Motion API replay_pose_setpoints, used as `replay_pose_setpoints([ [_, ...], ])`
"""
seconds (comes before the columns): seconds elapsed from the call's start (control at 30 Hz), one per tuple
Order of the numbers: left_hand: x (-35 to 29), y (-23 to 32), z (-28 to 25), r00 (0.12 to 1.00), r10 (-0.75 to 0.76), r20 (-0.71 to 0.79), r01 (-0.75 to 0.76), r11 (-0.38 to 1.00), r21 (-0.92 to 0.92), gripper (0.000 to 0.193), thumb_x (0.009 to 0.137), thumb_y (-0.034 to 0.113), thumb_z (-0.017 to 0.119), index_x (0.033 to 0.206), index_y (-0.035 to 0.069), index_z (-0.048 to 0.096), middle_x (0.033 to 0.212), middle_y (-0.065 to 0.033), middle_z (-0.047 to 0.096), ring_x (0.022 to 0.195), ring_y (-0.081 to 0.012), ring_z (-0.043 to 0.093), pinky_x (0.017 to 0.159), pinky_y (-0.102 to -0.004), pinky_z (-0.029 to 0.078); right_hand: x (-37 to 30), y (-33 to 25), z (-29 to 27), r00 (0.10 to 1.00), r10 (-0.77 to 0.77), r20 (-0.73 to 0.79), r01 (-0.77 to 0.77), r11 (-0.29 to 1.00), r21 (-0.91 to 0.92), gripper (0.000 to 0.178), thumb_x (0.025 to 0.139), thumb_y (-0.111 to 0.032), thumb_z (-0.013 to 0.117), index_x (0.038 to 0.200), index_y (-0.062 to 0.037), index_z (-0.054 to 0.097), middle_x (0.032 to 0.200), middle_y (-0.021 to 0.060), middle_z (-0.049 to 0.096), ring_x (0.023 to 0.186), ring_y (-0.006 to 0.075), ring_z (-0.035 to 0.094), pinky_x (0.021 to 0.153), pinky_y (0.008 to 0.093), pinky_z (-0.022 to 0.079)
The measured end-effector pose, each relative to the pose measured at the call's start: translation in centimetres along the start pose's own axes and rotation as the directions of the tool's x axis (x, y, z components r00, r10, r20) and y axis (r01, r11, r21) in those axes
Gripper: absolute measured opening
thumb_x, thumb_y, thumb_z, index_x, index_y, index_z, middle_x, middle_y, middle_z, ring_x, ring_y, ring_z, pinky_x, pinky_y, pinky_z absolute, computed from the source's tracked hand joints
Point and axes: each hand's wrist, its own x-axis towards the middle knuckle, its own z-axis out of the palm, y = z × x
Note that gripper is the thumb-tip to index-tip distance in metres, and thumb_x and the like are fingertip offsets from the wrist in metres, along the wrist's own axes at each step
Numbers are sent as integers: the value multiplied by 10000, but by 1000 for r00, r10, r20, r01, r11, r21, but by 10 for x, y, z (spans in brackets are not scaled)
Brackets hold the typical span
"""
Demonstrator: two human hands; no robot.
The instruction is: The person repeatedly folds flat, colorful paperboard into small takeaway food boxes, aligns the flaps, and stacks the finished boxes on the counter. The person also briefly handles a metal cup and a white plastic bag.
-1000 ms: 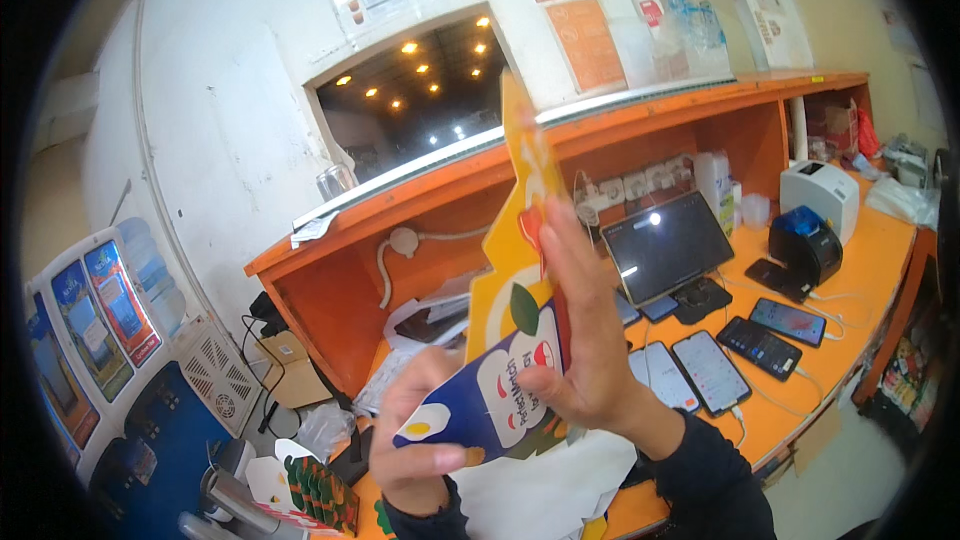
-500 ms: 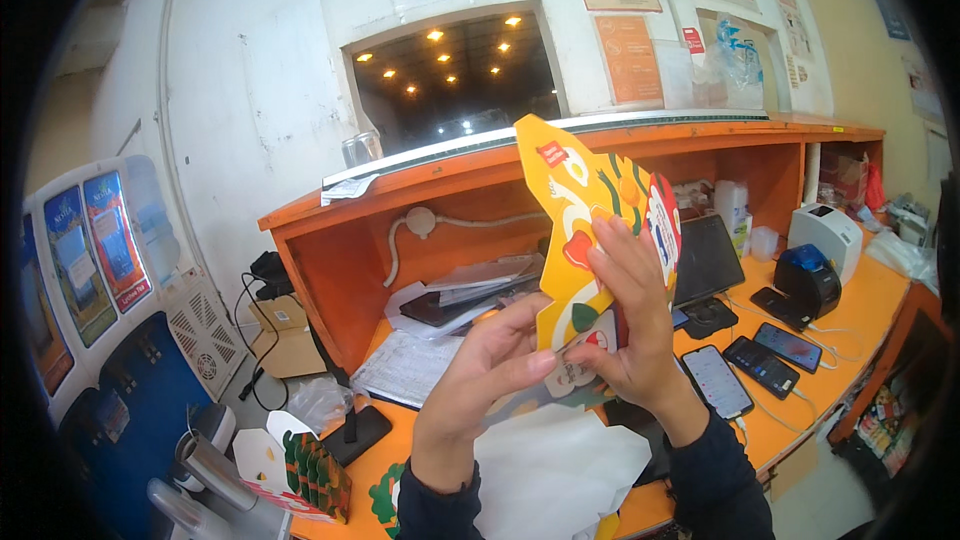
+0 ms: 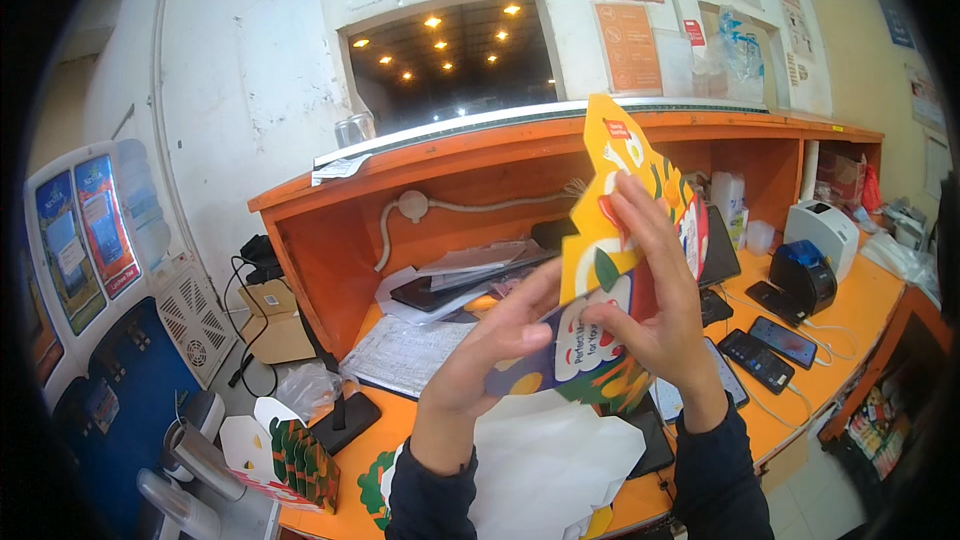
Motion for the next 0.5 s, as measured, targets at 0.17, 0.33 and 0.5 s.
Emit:
replay_pose_setpoints([
  [0.17, -2, -1, 2, 999, -40, 13, 39, 998, 39, 775, 723, 320, 610, 1368, -28, 358, 1336, -165, 428, 1248, -246, 420, 1023, -334, 350, -1, 1, -2, 1000, -20, -11, 20, 1000, -20, 810, 799, -517, 604, 1410, -86, 294, 1467, 153, 293, 1380, 309, 231, 1125, 489, 72],
  [0.33, -1, 0, -3, 998, -28, 48, 29, 999, -22, 638, 769, 198, 597, 1334, -34, 409, 1317, -157, 450, 1246, -245, 432, 1033, -326, 338, -10, 1, 3, 1000, -12, 18, 11, 998, 57, 761, 813, -533, 577, 1389, -99, 332, 1413, 144, 388, 1323, 292, 346, 1116, 508, 114],
  [0.5, -1, -1, 4, 994, 31, 101, -26, 999, -48, 545, 826, 150, 582, 1317, -32, 431, 1308, -151, 462, 1208, -231, 479, 1012, -306, 359, -14, 5, 5, 997, 1, -71, 5, 996, 88, 784, 792, -565, 572, 1382, -102, 342, 1346, 142, 468, 1195, 279, 495, 1097, 523, 174],
])
